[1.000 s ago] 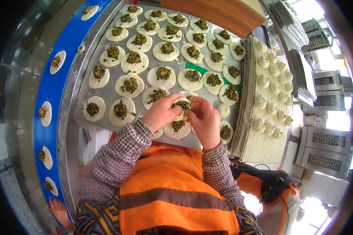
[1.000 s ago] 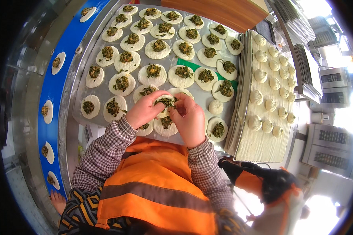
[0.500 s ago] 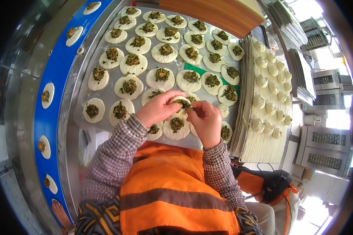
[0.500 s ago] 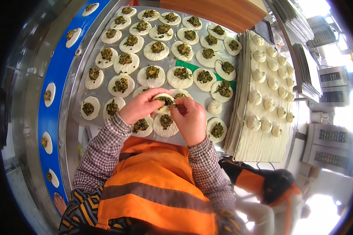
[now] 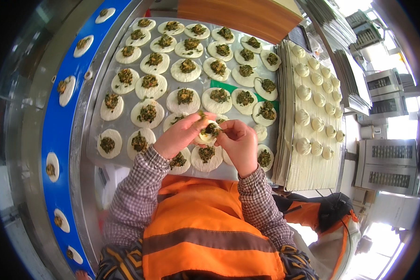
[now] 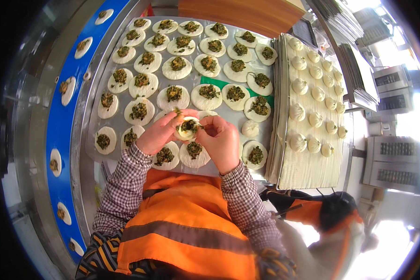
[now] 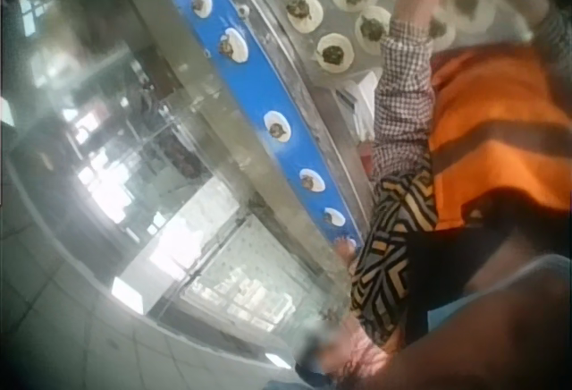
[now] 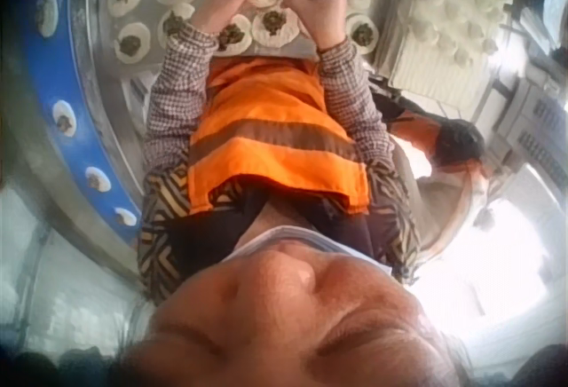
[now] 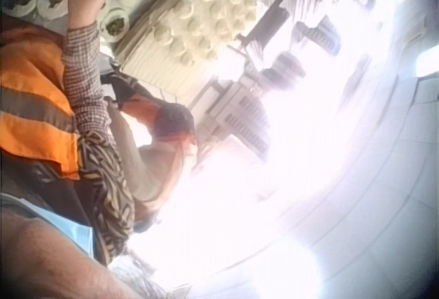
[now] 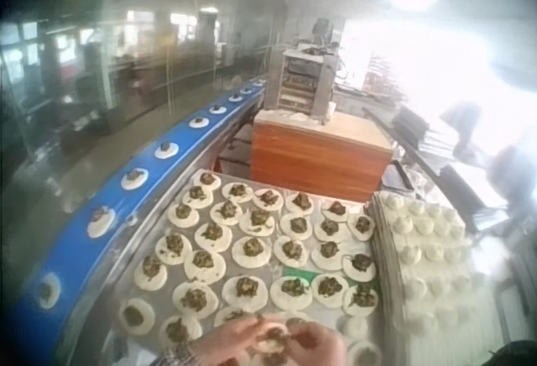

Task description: The person picks dough discs with filling from a conveyor belt, folds and pleats them into dumplings by hand, and places the finished dumplings onto a tray. The process is repeated continuously as new items arrive on the belt.

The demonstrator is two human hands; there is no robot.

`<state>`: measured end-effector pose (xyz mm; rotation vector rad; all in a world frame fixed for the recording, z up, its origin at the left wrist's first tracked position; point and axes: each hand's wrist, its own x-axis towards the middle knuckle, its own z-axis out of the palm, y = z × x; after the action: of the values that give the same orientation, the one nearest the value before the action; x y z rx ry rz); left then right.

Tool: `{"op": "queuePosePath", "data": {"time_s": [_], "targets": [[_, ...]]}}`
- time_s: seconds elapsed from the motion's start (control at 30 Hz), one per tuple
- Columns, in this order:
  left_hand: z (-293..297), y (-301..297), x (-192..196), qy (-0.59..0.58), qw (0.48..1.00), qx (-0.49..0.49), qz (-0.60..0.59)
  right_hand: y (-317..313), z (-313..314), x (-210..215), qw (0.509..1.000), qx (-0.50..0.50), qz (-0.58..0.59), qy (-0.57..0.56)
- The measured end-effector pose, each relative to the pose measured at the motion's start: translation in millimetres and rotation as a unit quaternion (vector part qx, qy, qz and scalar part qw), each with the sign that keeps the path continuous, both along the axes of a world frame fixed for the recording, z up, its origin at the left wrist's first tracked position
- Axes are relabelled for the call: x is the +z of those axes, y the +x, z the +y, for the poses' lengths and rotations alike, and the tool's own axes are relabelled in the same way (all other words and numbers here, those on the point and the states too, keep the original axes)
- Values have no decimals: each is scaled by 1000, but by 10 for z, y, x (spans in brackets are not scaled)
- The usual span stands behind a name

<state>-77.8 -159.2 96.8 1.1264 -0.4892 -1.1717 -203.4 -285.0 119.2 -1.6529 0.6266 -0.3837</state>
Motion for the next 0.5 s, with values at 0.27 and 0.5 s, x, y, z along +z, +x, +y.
{"op": "queuePosePath", "data": {"time_s": [0.27, 0.5], "targets": [[-164, -71, -199, 47, 980, 113, -156, 94, 12, 169, 968, 42, 23, -246], [-271, 116, -236, 142, 978, 3, -155, 83, -107, 165, 979, 68, 40, -186]]}}
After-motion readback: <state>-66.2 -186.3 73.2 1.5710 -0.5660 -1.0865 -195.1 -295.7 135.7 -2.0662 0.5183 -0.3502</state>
